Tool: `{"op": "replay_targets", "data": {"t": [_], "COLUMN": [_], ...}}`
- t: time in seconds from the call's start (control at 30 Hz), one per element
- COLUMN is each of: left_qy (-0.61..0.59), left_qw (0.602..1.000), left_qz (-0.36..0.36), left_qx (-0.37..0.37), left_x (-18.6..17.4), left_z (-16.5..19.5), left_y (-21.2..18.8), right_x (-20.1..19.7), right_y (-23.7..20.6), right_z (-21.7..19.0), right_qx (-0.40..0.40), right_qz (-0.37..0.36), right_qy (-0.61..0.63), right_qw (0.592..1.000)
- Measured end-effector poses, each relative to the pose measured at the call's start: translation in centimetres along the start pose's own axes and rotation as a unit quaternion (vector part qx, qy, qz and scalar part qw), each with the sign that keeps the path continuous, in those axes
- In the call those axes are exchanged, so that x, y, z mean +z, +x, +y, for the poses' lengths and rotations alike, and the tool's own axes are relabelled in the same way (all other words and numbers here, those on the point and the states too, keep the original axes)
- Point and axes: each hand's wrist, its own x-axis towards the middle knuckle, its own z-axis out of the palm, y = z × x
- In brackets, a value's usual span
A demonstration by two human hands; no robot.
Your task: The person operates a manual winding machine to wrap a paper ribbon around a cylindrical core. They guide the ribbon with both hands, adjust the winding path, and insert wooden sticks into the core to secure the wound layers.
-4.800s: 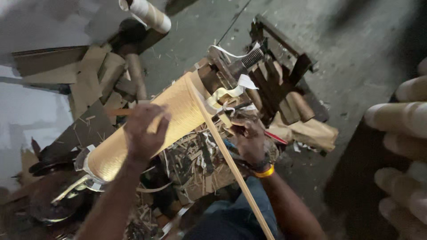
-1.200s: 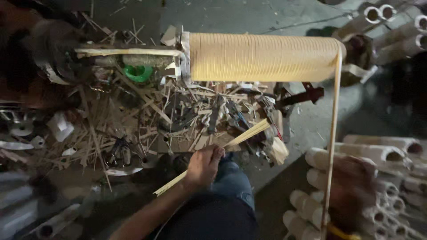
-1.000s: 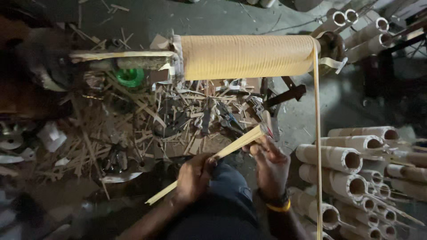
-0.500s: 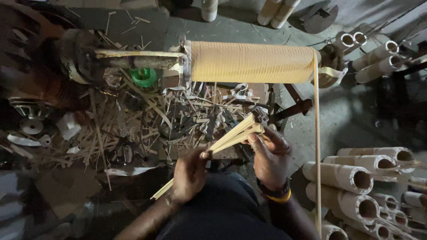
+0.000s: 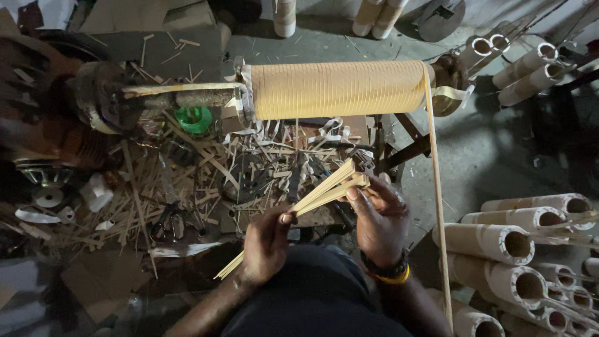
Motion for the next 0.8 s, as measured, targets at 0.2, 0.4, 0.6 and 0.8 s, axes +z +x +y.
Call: {"op": "replay_targets", "data": {"t": [0.2, 0.4, 0.6, 0.8], "left_qy": [0.051, 0.061, 0.046, 0.078], "left_qw": [0.999, 0.996, 0.997, 0.993], "left_qz": [-0.008, -0.002, -0.009, -0.033], "left_qx": [0.016, 0.058, 0.056, 0.084], "left_x": [-0.3, -0.6, -0.5, -0.7], "left_z": [0.7, 1.8, 1.9, 2.2], "left_y": [0.2, 0.8, 1.2, 2.0], "right_x": [-0.2, -0.1, 0.0, -0.5], "right_y": [-0.2, -0.2, 0.0, 0.3], "right_z": [-0.6, -1.0, -1.2, -0.7], "right_qx": [0.010, -0.004, 0.004, -0.012], "right_qz": [-0.007, 0.007, 0.004, 0.014], "right_qy": [-0.035, -0.054, -0.066, -0.159], "right_qw": [0.999, 0.998, 0.998, 0.987]}}
